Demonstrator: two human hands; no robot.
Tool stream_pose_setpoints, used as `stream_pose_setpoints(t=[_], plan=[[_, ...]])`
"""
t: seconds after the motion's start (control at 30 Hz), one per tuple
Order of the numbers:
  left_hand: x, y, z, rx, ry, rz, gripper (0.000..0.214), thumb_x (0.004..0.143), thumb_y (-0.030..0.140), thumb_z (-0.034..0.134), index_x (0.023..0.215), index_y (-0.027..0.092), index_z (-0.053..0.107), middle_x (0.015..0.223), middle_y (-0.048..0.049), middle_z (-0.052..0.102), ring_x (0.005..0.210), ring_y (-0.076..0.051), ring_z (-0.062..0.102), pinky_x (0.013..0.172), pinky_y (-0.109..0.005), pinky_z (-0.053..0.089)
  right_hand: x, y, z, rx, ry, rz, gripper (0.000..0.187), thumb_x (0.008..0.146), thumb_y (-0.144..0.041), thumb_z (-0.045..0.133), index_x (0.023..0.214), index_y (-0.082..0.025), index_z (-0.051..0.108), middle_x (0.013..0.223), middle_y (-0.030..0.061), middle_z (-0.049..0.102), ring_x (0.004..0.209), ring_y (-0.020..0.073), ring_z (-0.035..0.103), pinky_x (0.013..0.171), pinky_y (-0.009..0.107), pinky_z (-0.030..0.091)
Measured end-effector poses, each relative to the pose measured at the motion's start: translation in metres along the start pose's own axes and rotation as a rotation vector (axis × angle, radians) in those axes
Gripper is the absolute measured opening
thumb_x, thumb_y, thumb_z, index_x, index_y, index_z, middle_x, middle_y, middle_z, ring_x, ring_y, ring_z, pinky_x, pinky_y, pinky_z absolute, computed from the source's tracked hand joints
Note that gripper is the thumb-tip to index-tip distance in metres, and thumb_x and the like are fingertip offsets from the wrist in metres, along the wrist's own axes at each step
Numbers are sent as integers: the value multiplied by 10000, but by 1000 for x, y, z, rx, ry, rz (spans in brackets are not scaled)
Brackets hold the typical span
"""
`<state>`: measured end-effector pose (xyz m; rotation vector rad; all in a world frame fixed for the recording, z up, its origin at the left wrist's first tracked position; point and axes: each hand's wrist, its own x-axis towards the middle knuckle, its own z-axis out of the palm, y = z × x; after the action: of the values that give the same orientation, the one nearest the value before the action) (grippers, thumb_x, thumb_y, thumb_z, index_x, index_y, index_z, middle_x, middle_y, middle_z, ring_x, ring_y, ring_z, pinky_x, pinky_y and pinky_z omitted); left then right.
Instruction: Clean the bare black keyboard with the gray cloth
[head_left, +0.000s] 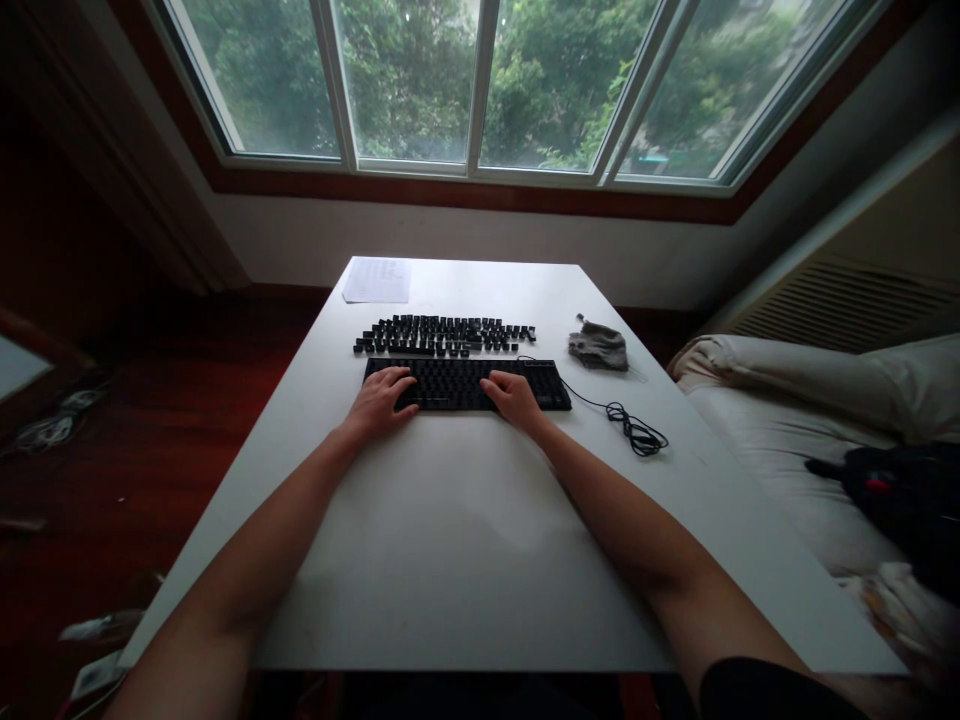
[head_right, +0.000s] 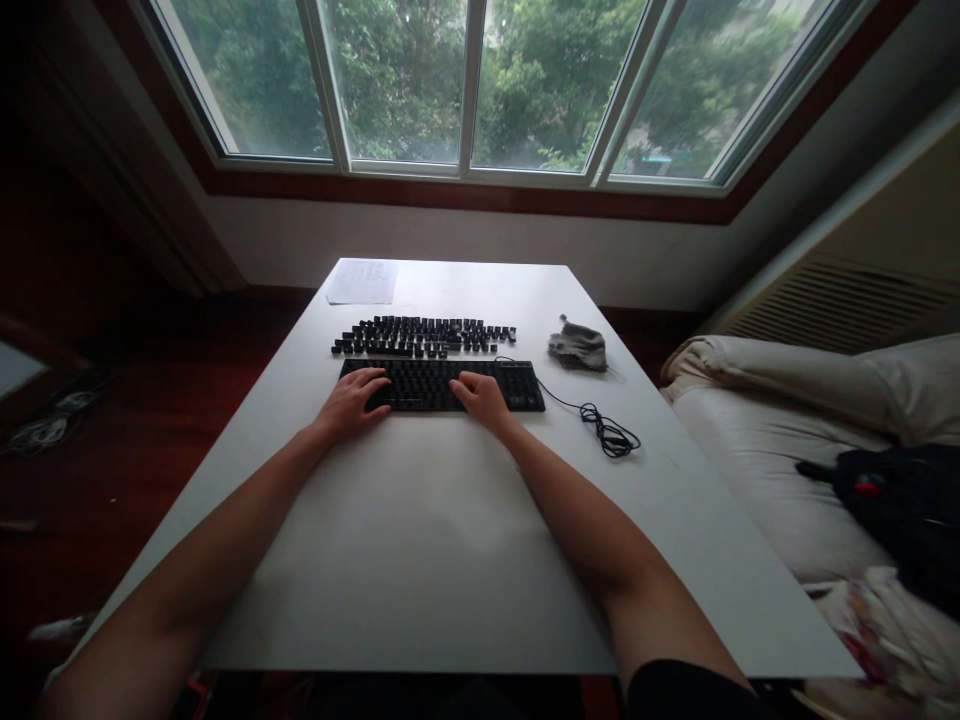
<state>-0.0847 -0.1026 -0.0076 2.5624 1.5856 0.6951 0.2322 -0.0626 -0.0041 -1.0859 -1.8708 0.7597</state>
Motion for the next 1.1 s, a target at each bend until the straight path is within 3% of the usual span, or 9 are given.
stream_pose_setpoints(t=[0.27, 0.47, 0.63, 0.9, 1.1], plan=[[-3, 15, 3, 17, 35, -25, 483, 912, 402, 620, 1373, 257, 601, 1488, -94, 532, 1418, -333, 428, 1217, -546, 316, -16, -19, 4, -339, -77, -238, 322, 961, -362, 531, 685, -226, 436, 706, 21, 508, 710, 179, 472, 671, 308, 342], [-1, 23, 5, 24, -21, 38, 487, 891, 382, 648, 1364, 273, 614, 1487, -86, 530, 1415, -336, 430, 1212, -559, 321, -15, -17, 3, -370, -67, -242, 262, 976, -336, 528, 738, -227, 527, 773, 49, 585, 777, 202, 524, 735, 322, 395], [6, 20, 6, 9, 17, 51, 421, 886, 355, 645, 1301, 279, 651, 1434, -86, 563, 1363, -321, 480, 1190, -542, 357, -14, -16, 4, -363, -83, -267, 240, 988, -338, 534, 784, -226, 593, 821, 60, 627, 851, 215, 552, 798, 333, 418], [4, 13, 4, -31, 25, 36, 377, 892, 354, 658, 1257, 262, 660, 1439, -75, 570, 1354, -299, 490, 1198, -517, 356, 36, 8, -2, -469, 24, -154, 100, 928, -253, 574, 919, -207, 662, 893, 63, 657, 883, 220, 570, 802, 328, 427], [3, 10, 6, -44, 29, 17, 344, 886, 366, 684, 1212, 258, 666, 1429, -69, 592, 1346, -301, 508, 1183, -522, 376, 79, 20, 4, -622, -43, -48, 160, 919, -216, 598, 1035, -191, 704, 973, 82, 708, 868, 211, 605, 763, 311, 417]])
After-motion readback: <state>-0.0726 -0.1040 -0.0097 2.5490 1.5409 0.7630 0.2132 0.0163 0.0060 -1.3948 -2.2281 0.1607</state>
